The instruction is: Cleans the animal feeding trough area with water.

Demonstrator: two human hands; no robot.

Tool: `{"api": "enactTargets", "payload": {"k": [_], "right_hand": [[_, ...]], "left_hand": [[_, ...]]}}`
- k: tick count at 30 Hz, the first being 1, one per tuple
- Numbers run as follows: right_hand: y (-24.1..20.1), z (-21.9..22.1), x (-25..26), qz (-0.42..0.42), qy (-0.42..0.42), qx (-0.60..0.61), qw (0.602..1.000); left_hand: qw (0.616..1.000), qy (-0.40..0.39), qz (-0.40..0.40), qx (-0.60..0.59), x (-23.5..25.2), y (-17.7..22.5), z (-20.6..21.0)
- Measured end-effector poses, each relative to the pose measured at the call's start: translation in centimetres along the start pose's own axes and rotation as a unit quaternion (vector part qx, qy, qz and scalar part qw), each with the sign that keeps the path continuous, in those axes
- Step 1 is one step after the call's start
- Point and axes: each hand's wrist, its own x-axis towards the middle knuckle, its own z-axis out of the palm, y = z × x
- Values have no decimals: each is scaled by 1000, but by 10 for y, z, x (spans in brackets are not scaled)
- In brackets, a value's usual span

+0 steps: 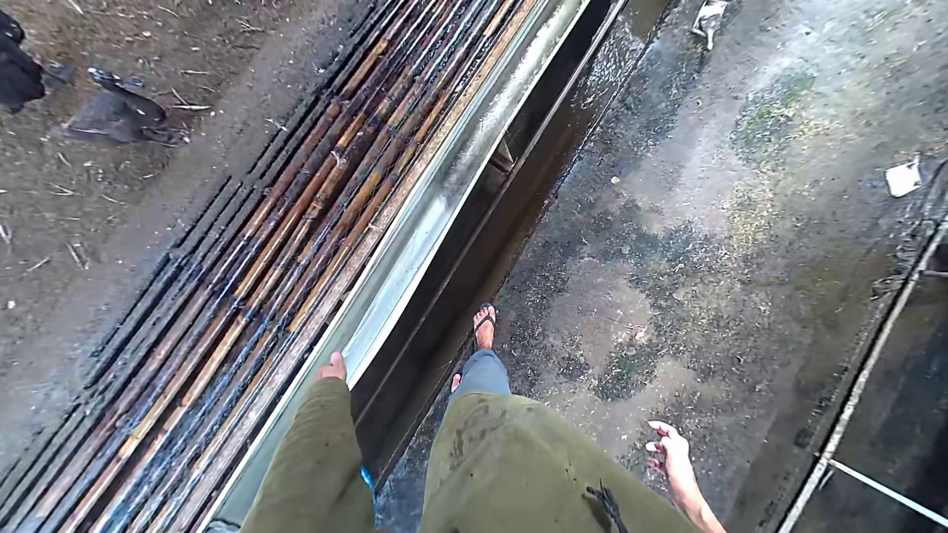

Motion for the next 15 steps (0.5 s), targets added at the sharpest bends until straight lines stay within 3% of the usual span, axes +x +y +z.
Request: {"api": "enactTargets", "payload": {"k": [8,15], "right_hand": [[-28,0,12,-15,5,16,1000],[-41,9,26,-14,1,28,999]], "left_hand": [[999,-31,22,20,20,20,8],[996,41,-19,-75,31,38,3]]}}
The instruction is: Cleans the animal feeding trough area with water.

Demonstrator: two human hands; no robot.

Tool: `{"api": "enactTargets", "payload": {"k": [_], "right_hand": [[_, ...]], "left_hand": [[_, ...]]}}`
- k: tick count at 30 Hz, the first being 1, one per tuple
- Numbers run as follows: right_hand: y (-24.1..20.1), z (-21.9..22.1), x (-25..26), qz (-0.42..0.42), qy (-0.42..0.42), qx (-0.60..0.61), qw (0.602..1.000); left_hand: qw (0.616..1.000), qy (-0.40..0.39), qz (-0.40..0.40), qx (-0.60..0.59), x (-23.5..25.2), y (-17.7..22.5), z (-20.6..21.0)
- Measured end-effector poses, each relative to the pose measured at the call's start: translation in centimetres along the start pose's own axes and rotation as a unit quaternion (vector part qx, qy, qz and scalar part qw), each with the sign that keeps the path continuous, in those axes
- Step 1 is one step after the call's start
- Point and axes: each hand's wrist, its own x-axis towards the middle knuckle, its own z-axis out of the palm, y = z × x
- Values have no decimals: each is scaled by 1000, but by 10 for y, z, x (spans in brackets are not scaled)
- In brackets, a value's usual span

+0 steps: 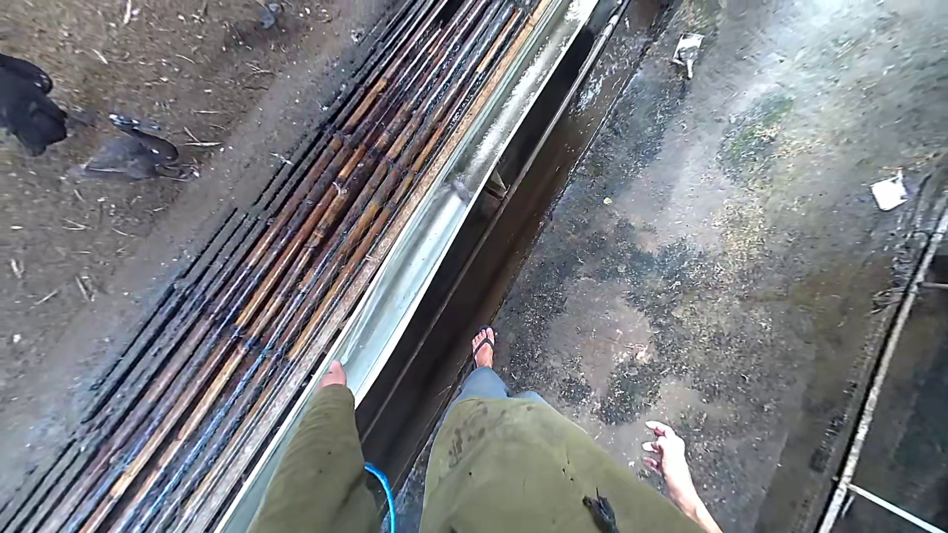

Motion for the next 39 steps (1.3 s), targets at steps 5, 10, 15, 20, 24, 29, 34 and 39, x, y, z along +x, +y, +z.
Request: {"api": "enactTargets", "payload": {"k": [5,10,15,20,24,29,34,39], "right_hand": [[-4,3,3,7,-2,14,1000],[-2,1,10,7,5,23,1000],[0,1,8,8,15,37,999],[-1,4,2,29,15,32,999],[-4,6,7,46,10,23,999],[-15,2,28,46,3,24,999],[-58,-5,56,48,0,8,999],[-122,-17,99,42,-8,18,999]], "left_hand": [[998,-36,30,37,-20,19,-3],[995,-54,56,66,-30,38,0],[998,-10,55,-6,-29,48,-8],[995,-30,75,53,-43,60,-16],[990,-41,105,83,-30,63,-2],[993,-31,102,53,-38,84,-2],[995,-24,86,35,-44,115,-3],[992,-38,102,63,-56,166,5]]}}
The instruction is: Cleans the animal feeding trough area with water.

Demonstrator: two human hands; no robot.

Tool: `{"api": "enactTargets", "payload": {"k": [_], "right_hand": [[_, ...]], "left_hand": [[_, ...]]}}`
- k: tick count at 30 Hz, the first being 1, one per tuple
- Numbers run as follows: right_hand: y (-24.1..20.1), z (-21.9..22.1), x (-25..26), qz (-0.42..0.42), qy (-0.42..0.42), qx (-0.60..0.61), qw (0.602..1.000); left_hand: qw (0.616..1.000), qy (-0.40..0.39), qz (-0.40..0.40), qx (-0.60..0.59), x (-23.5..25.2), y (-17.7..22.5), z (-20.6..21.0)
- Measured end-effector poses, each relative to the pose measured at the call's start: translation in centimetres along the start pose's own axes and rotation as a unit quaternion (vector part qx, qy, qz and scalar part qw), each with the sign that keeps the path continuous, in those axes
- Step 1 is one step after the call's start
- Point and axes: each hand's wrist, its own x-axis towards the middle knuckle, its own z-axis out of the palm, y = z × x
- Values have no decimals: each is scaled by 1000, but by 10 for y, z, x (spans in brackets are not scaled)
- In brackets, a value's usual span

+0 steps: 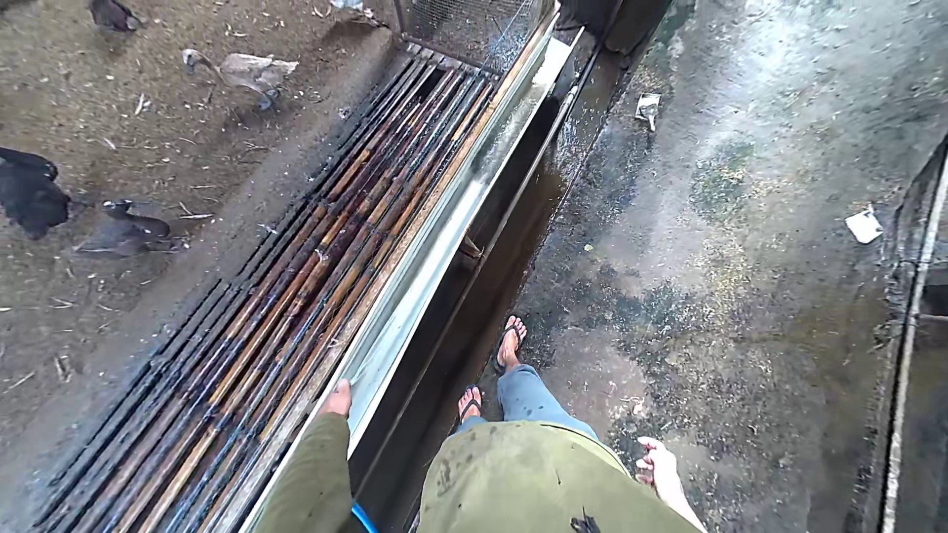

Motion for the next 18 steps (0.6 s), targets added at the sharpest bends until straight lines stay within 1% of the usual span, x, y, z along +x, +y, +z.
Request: {"api": "enactTargets", "payload": {"k": [4,8,13,18], "right_hand": [[-52,-13,27,-30,-5,4,1000],[-96,-30,49,-42,1,14,999],[-123,-54,77,-17,13,34,999],[-143,-73,104,-4,30,59,998]], "left_hand": [[1000,-17,9,12,-4,58,-2],[1000,-17,13,-14,-12,117,-8],[1000,-4,23,-11,-13,182,-6],[999,25,-22,-13,-25,253,-2]]}}
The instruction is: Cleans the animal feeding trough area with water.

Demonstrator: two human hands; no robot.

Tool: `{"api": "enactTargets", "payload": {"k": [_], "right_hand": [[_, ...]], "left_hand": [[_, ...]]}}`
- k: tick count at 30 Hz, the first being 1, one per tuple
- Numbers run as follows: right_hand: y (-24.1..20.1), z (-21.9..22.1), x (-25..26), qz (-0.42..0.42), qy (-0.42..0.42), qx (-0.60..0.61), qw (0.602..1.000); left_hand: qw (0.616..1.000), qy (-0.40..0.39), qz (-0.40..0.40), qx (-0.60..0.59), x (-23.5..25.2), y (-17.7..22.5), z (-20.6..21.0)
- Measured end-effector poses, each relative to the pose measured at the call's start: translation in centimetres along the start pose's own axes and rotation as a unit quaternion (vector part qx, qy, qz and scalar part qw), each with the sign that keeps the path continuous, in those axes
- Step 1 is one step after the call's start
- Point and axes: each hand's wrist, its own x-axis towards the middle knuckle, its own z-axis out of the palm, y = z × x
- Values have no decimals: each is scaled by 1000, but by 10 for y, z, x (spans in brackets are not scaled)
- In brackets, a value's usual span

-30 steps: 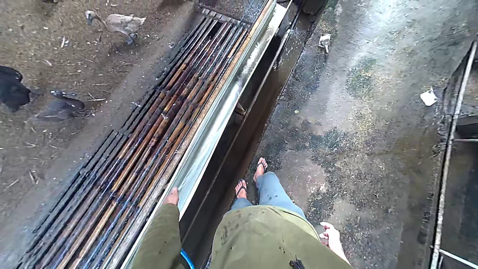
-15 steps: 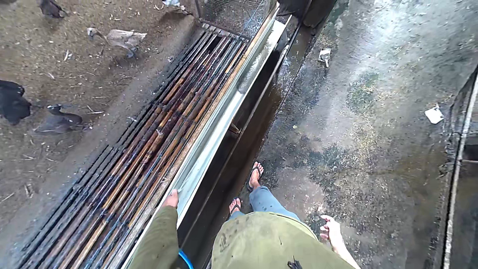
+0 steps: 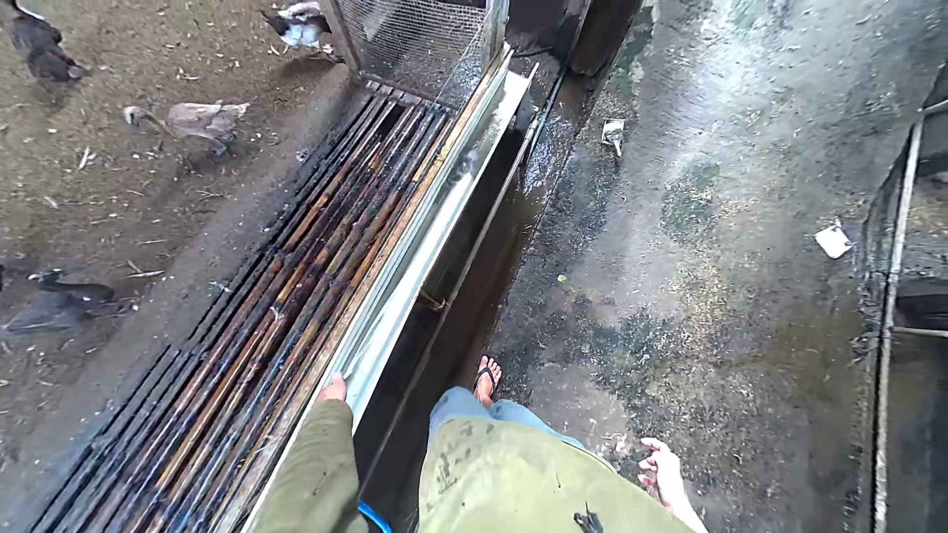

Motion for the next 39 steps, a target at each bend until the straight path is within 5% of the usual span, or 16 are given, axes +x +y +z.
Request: {"api": "enactTargets", "payload": {"k": [11,21,30,39], "right_hand": [[-45,-11,29,39,21,34,998],[-132,-13,86,53,24,51,997],[-308,-41,155,23,37,-4,999],[-372,-38,179,19,19,-27,999]], "left_hand": [[998,-18,61,27,-8,113,14],[998,-18,54,5,7,233,17],[1000,2,-9,-27,-2,352,8],[1000,-15,-10,11,-1,432,8]]}}
